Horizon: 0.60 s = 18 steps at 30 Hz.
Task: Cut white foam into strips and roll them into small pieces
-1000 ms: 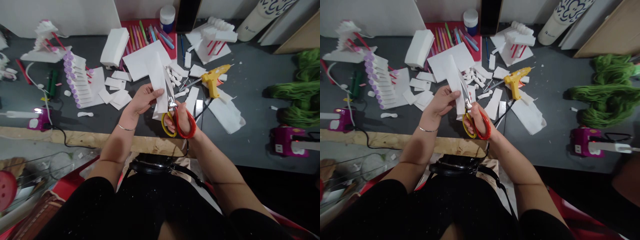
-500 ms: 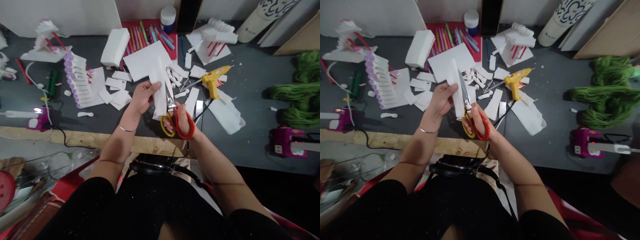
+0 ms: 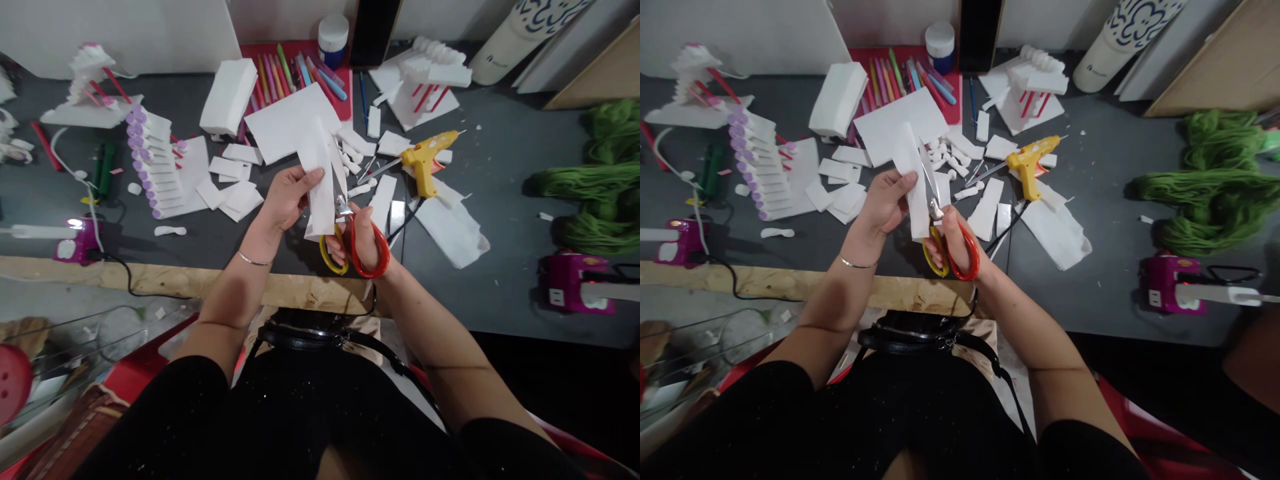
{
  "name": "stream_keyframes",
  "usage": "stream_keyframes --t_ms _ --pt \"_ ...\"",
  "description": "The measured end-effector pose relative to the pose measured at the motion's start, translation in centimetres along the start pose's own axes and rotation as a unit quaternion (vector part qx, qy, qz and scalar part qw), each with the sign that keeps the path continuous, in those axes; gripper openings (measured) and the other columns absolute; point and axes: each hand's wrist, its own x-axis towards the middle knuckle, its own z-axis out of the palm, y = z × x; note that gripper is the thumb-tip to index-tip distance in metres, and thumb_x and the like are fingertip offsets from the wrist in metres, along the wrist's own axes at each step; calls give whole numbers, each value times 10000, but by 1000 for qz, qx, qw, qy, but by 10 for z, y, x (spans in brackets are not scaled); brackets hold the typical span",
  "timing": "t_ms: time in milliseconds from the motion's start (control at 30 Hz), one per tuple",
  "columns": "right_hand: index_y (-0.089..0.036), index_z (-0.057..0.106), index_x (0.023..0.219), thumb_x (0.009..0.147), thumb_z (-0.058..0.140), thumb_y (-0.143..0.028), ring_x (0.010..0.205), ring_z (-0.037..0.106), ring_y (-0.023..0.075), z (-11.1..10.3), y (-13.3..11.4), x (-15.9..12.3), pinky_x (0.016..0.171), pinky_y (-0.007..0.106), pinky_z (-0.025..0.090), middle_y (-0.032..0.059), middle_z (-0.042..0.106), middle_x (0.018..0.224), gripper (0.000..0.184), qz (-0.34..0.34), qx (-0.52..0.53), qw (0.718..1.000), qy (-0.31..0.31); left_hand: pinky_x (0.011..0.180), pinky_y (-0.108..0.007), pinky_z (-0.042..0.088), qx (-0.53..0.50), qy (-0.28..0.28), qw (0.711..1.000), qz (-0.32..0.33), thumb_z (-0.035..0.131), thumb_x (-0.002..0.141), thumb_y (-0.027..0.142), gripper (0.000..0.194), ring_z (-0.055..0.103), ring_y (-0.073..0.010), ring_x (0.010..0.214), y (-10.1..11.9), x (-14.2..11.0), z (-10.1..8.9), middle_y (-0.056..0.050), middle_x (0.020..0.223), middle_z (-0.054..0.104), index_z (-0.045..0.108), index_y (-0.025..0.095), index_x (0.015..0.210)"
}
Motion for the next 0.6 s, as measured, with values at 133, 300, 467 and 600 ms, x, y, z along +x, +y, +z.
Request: stream_keyframes --t_ms 133,300,467,600 --pt "-300 347 912 770 567 -957 360 331 61 0 1 0 329 220 260 -135 451 535 707 -6 1 1000 5 714 -302 666 -2 -9 1000 0 899 797 510 363 815 -228 849 -1 0 -1 -22 833 817 778 187 910" --pt "-294 362 903 828 590 -895 360 338 53 -2 2 -1 332 202 270 -132 482 549 647 -27 5 1000 4 728 -311 662 -3 -19 1000 3 893 803 513 370 812 -232 857 -1 -1 -3 -30 839 811 773 182 919" --pt "-291 373 920 843 601 -874 365 365 57 -4 1 -3 340 199 306 -123 502 570 630 -15 -2 1000 -1 794 -318 661 -13 -22 1000 13 832 851 563 387 811 -236 958 1 -1 -3 -49 933 819 752 194 934" --pt "-287 366 886 839 592 -885 361 369 60 -4 2 -3 330 194 304 -124 499 550 641 -11 -18 1000 -4 806 -313 658 -16 1 999 34 779 889 596 403 810 -223 951 1 1 -4 -52 923 818 745 195 906"
